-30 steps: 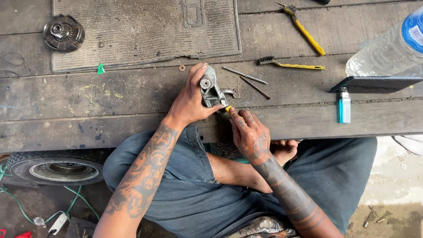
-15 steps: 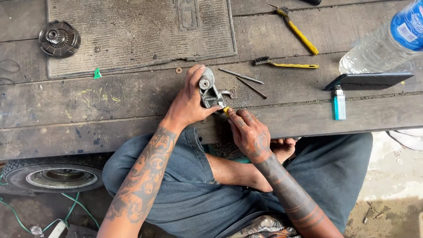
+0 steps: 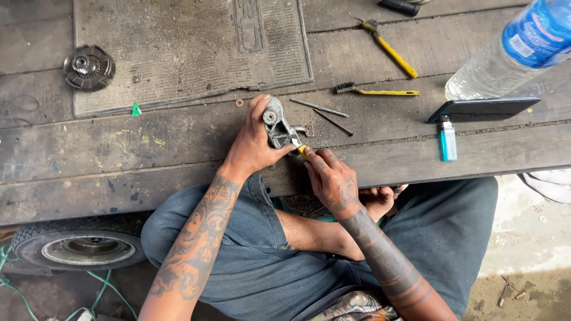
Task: The person sits on the ground and uses a yellow-handled tool to scrape and clean a metal part held in their left hand. They rotate the part to access different areas and continue scraping the surface throughout the video.
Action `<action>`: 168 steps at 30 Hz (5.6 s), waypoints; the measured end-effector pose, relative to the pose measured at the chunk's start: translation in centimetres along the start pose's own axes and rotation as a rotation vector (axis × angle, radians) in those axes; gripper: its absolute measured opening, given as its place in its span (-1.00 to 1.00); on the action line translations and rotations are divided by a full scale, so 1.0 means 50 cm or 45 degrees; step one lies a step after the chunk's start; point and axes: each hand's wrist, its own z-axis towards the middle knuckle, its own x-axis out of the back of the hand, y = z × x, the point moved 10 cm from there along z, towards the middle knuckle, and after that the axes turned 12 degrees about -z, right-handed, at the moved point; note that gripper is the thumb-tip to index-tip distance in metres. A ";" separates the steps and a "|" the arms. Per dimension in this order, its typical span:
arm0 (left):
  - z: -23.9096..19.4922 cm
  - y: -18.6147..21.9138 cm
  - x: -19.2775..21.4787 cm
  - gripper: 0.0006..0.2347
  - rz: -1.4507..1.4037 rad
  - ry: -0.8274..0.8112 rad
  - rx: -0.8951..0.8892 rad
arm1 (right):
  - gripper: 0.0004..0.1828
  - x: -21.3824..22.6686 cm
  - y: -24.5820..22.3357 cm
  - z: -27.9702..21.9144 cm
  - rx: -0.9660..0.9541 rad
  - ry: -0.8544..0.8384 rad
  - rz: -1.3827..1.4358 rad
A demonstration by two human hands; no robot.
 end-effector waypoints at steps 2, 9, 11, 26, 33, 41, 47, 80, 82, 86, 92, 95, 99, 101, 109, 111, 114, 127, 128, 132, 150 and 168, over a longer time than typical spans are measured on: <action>0.004 0.013 0.004 0.02 -0.021 -0.019 -0.019 | -0.76 0.000 0.000 0.001 -0.014 -0.015 0.001; 0.007 0.019 0.006 0.02 -0.032 -0.051 -0.004 | -0.74 -0.017 0.020 0.000 -0.025 -0.098 0.097; 0.007 0.013 0.002 0.02 -0.030 -0.048 0.001 | -0.74 -0.017 0.021 -0.001 -0.028 -0.109 0.107; 0.012 0.014 0.003 0.05 -0.012 -0.040 0.002 | -0.78 -0.008 0.002 -0.002 -0.006 0.017 -0.062; 0.007 0.005 0.001 0.05 0.014 -0.032 0.021 | -0.78 -0.007 0.005 0.001 -0.034 0.044 -0.031; 0.007 0.005 0.002 0.05 0.012 -0.010 0.000 | -0.79 -0.007 -0.002 0.003 -0.017 0.054 -0.036; 0.000 0.003 -0.001 0.05 0.024 0.015 -0.008 | -0.79 0.003 -0.004 0.002 -0.032 0.066 -0.053; 0.020 -0.001 0.000 -0.27 -0.170 -0.128 0.046 | -0.82 -0.042 0.088 0.107 0.178 -0.431 0.198; 0.030 0.003 -0.001 -0.29 -0.193 -0.129 0.062 | -0.84 -0.034 0.083 0.125 0.267 -0.400 0.143; 0.046 0.016 0.000 -0.25 -0.177 -0.126 0.109 | -0.87 -0.027 0.070 0.145 0.415 -0.263 -0.121; 0.056 -0.012 -0.017 -0.24 -0.224 -0.129 0.155 | -0.85 -0.024 0.066 0.152 0.440 -0.118 -0.264; 0.055 -0.019 -0.023 -0.25 -0.287 -0.126 0.180 | -0.83 -0.025 0.064 0.147 0.441 -0.064 -0.253; 0.049 -0.023 -0.021 -0.25 -0.390 -0.111 0.201 | -0.78 -0.009 0.058 0.145 0.475 0.068 -0.157; 0.051 -0.026 -0.019 -0.27 -0.418 -0.099 0.217 | -0.76 -0.008 0.059 0.145 0.484 0.091 -0.145; 0.071 -0.050 -0.037 -0.30 -0.462 -0.092 0.252 | -0.74 -0.016 0.076 0.151 0.449 0.142 -0.061; 0.078 -0.040 -0.038 -0.33 -0.468 -0.059 0.207 | -0.77 -0.022 0.084 0.148 0.451 0.130 0.004; 0.081 -0.046 -0.043 -0.34 -0.453 -0.060 0.192 | -0.76 -0.034 0.094 0.150 0.417 0.091 0.080; 0.113 -0.004 -0.045 -0.50 -0.451 -0.119 0.205 | -0.74 -0.070 0.074 0.139 0.402 -0.117 0.050; 0.112 -0.005 -0.044 -0.50 -0.460 -0.120 0.194 | -0.72 -0.071 0.070 0.135 0.402 -0.132 0.037; 0.110 -0.016 -0.037 -0.57 -0.528 -0.098 0.207 | -0.70 -0.068 0.059 0.131 0.374 -0.169 0.043; 0.090 -0.037 -0.026 -0.56 -0.696 0.118 0.245 | -0.79 -0.051 0.039 0.129 0.412 -0.028 -0.035; 0.090 -0.034 -0.029 -0.58 -0.714 0.116 0.276 | -0.78 -0.058 0.041 0.123 0.395 -0.022 -0.039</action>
